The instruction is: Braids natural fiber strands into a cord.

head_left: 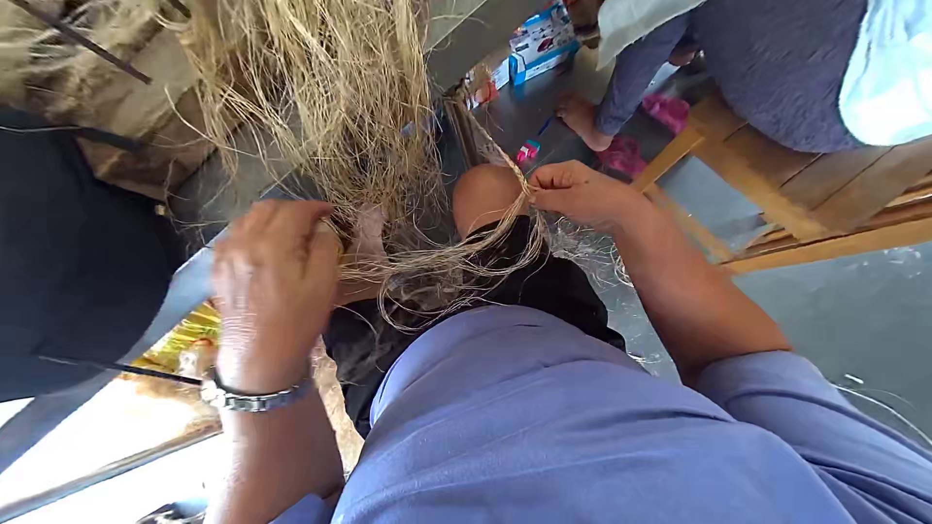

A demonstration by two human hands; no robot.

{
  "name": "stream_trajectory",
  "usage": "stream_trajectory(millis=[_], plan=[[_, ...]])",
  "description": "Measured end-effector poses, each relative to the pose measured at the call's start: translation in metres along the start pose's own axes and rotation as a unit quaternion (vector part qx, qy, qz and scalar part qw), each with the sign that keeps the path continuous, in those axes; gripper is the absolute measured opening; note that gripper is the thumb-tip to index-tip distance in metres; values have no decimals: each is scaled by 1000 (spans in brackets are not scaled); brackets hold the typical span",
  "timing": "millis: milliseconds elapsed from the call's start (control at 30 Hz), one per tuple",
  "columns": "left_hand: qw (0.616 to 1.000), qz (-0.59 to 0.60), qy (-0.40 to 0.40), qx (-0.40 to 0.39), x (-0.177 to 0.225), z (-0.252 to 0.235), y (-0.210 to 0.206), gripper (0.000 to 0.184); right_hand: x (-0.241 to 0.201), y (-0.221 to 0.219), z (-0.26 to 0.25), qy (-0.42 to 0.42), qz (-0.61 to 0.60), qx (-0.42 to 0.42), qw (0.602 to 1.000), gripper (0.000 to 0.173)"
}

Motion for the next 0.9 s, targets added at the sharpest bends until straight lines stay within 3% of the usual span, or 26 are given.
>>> stream_trajectory(millis=[67, 133, 200, 300, 367, 433, 600, 767, 900], plan=[[982, 115, -150, 13, 52, -15, -10, 39, 2, -4, -1, 17, -4, -6, 1000, 14], [944, 260, -185, -85, 85, -47, -50, 39, 4, -6, -1, 22, -9, -11, 1000, 14], [883, 404, -110, -215, 102, -80, -107, 41, 4, -6, -2, 17, -21, -4, 1000, 13], [788, 566, -7, -241, 110, -112, -168, 20, 2, -4, -1, 18, -15, 8, 1000, 12], [728, 630, 38, -268, 115, -117, -187, 21, 2, -2, 0, 25, -20, 13, 999, 11], [742, 608, 40, -279, 120, -118, -191, 20, 3, 0, 1, 22, -24, 16, 999, 12], [797, 521, -56, -299, 123, -127, -187, 22, 7, 8, 4, 24, -14, 22, 999, 14], [855, 426, -139, -261, 116, -137, -196, 22, 14, 6, 3, -18, 54, 20, 998, 16], [878, 354, -109, -303, 99, -118, -190, 26, 14, 11, 1, -66, 152, 9, 986, 18]])
Point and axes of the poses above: each hand's wrist, its own z-axis away from the middle knuckle, its own y-axis out of the back of the hand, x = y × z, the point moved 9 cm from there along -z, towards the middle knuckle, and after that the axes turned 12 degrees about -x, right-handed, at the moved point
